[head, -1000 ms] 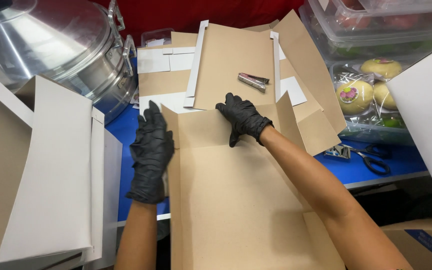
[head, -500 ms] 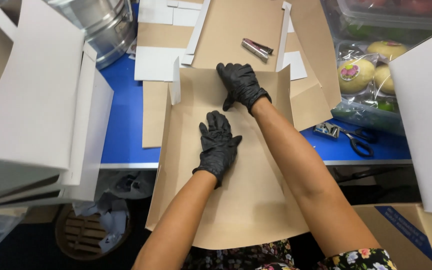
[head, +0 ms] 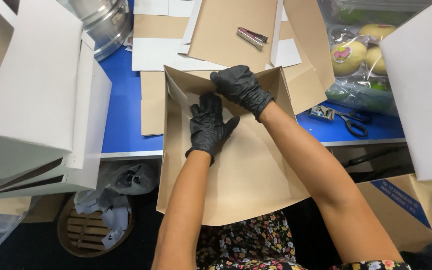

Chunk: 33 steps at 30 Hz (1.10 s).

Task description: Folding flat cardboard sheets into boxes and securing the corners using a hand stapler.

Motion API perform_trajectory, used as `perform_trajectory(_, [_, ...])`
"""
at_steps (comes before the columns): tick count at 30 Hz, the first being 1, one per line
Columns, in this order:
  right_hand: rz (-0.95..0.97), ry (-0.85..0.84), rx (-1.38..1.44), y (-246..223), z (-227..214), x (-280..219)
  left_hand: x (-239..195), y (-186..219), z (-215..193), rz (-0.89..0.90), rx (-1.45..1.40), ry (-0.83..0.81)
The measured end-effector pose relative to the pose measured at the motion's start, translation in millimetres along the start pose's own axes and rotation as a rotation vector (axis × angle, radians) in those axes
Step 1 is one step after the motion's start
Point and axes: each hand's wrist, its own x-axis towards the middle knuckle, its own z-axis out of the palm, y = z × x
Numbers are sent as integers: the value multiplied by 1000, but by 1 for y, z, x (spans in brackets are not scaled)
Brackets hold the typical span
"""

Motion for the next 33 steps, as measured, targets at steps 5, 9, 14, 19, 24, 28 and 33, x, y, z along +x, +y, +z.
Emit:
perform_trajectory(5, [101,-53,12,7,-9,-17,5,-10,-11,47,-24,-13])
perform_trajectory(9, [168,-93,46,5,-13,-17,-10,15,-31,-209,-287,-74])
perform_trajectory(14, [214,-136,81,0,-19,-14,4,5,-20,-191,-224,-67])
perform_trajectory(19, [277,-171,102,12,-48,-20,12,17,-23,-228,-230,-84])
perform_trajectory(24, [790,-177,347,19,-91,-21,33,18,10,312,237,-17])
perform_trajectory(28, [750,-182,346,26,-83,-27,53,30,49,450,254,5])
perform_trajectory(33, [478,-255,165,44,-57,-45,48,44,26,455,377,-117])
